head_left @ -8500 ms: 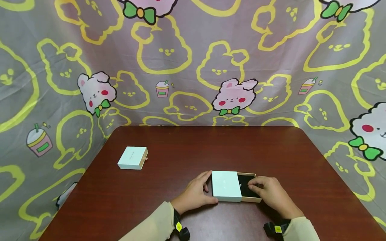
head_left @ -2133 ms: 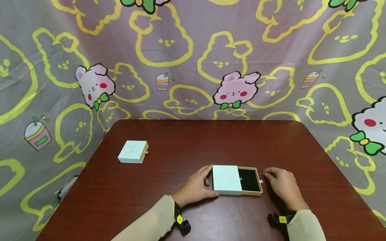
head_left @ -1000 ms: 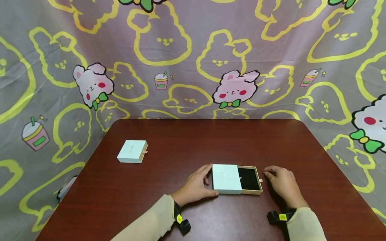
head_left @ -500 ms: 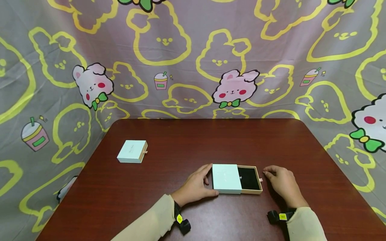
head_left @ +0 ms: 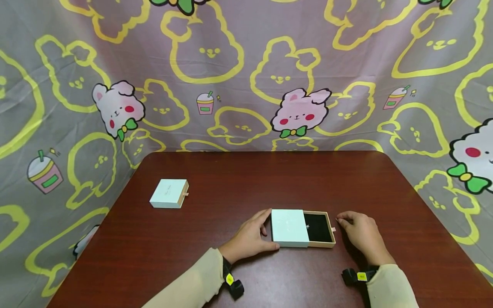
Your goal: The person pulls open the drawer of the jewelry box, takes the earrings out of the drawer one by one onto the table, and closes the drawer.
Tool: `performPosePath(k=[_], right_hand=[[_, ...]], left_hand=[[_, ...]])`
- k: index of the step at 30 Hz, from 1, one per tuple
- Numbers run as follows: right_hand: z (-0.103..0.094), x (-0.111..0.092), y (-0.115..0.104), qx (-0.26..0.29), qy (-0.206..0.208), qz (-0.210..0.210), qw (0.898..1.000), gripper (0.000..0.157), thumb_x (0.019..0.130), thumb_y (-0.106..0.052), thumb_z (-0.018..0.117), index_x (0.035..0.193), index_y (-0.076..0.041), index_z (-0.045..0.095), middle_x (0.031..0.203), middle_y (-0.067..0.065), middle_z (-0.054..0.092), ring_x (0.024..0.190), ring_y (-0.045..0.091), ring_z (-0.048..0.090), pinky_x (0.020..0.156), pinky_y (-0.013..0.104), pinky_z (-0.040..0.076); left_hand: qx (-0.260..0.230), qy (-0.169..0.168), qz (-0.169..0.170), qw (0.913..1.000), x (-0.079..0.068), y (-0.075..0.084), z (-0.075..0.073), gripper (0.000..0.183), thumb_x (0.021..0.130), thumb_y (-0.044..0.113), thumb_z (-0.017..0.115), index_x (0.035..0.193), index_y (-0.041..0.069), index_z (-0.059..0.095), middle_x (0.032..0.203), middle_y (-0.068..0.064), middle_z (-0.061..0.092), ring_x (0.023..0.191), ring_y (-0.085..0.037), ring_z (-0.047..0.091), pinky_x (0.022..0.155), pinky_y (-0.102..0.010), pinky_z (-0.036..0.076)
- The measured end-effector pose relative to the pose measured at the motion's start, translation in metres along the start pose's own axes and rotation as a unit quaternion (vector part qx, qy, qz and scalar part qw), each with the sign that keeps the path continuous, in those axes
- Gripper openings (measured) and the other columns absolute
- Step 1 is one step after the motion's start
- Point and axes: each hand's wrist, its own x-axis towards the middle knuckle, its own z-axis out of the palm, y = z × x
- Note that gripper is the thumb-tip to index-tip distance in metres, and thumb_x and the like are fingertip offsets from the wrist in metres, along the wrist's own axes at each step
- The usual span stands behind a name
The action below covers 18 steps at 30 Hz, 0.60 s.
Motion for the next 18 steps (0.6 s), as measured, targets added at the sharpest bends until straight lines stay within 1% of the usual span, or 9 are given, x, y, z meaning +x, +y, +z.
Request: performPosePath(k=[5,12,18], right_hand=[[0.0008,-0.0002,0.0004,0.000,0.006,-0.002,1.000,0.012,0.092,-0.008,0.064,0.098,-0.007,0.074,0.098,0.013,0.070,0.099,0.040,0.061,0.079,0.056,0.044],[0.0011,0.0002,0.0005,-0.001,0.013,-0.007,1.000,0.013,0.092,-0.007,0.063,0.097,-0.008,0.075,0.097,0.012,0.071,0.097,0.038,0.061,0.079,0.055,0.044],[-0.0002,-0.0001,0.0014,-0.003,0.030,-0.019,0.999,0.012,0.091,-0.008,0.064,0.096,-0.008,0.075,0.095,0.012,0.071,0.095,0.039,0.062,0.078,0.055,0.044]], left_hand=[[0.000,0.001,0.003,1.0000,0.0005,-0.0005,0.0003,0.103,0.072,0.040,0.086,0.153,0.007,0.031,0.147,0.000,0.039,0.075,-0.001,0.051,0.073,-0.022,0.043],[-0.006,0.000,-0.003,1.0000,-0.0005,0.0004,-0.0007,0.103,0.073,0.040,0.086,0.153,0.008,0.030,0.149,-0.001,0.037,0.073,-0.001,0.051,0.071,-0.022,0.044],[-0.006,-0.002,-0.004,1.0000,-0.0009,0.0008,-0.0008,0.103,0.073,0.040,0.086,0.153,0.008,0.030,0.148,0.000,0.038,0.075,-0.001,0.051,0.073,-0.023,0.043]])
